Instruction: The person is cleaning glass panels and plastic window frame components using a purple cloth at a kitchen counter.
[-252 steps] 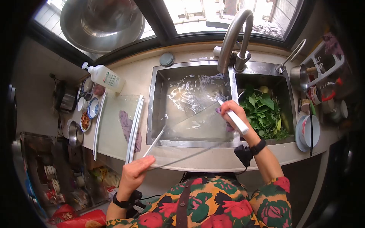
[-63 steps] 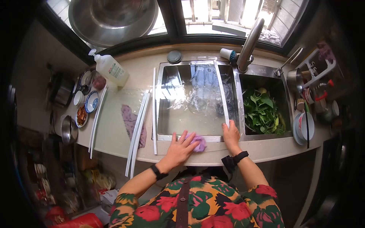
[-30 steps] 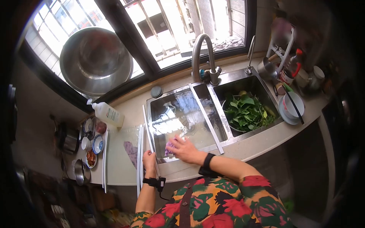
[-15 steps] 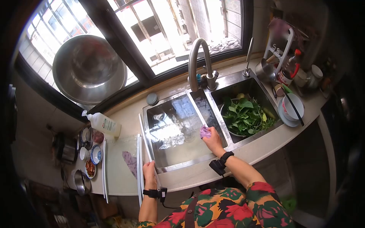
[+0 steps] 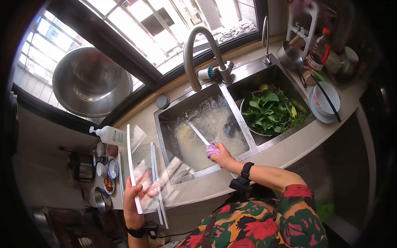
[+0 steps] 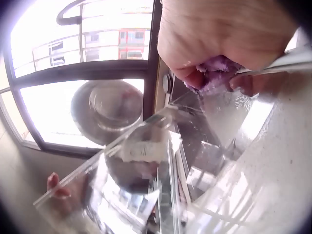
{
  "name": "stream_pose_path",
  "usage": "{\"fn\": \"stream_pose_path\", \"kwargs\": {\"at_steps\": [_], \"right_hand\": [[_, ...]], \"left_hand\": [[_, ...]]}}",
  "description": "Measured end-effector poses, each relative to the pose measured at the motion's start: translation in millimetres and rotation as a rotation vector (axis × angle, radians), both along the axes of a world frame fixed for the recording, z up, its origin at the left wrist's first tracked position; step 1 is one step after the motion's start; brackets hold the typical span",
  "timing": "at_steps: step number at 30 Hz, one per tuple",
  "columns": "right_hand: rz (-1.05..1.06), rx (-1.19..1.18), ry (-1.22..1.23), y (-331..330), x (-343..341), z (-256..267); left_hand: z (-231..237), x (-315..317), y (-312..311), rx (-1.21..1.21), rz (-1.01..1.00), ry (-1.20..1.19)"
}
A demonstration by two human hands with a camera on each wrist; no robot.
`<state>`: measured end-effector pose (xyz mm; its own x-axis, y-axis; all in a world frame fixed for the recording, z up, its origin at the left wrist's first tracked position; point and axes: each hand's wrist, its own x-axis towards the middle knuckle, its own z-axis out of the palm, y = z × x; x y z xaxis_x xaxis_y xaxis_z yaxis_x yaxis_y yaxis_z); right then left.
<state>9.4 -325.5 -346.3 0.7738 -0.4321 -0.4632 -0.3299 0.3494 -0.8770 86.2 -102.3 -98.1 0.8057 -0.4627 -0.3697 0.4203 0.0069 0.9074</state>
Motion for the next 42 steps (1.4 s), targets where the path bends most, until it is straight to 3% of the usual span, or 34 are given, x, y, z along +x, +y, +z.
{"fn": "stream_pose_path", "kwargs": {"at_steps": [1, 4, 8, 10, 20, 21, 24, 28, 29, 33, 42], "right_hand": [[0.013, 0.013, 0.012, 2, -1, -1], [-0.014, 0.068, 0.015, 15, 1, 3], [0.02, 0.103, 0.024, 25, 3, 13], [0.067, 0.23, -0.021, 29, 4, 16], [0.324, 0.369, -0.245, 26, 60, -1], [0.408, 0.374, -0.145, 21, 66, 2], [0.44, 0.42, -0.16, 25, 76, -3], [0.304, 0.499, -0.15, 40, 97, 7], [0.201, 0.546, -0.267, 45, 115, -1], [0.042, 0.547, -0.313, 26, 148, 20], [-0.105, 0.51, -0.316, -14, 183, 27]], "left_hand": [[1, -2, 1, -0.021, -0.069, -0.013], [13, -12, -3, -0.094, -0.013, -0.007], [27, -15, -4, -0.024, -0.033, -0.049], [47, -26, -17, 0.045, 0.041, -0.07], [61, -51, -6, 0.158, 0.186, -0.089], [58, -59, 2, 0.158, 0.19, -0.091], [60, -73, 9, 0.153, 0.194, -0.074], [61, -89, 17, 0.24, 0.183, -0.13], [63, -93, 21, 0.254, 0.188, -0.15], [69, -103, 26, 0.271, 0.24, -0.159], [69, -105, 28, 0.336, 0.138, -0.153]]}}
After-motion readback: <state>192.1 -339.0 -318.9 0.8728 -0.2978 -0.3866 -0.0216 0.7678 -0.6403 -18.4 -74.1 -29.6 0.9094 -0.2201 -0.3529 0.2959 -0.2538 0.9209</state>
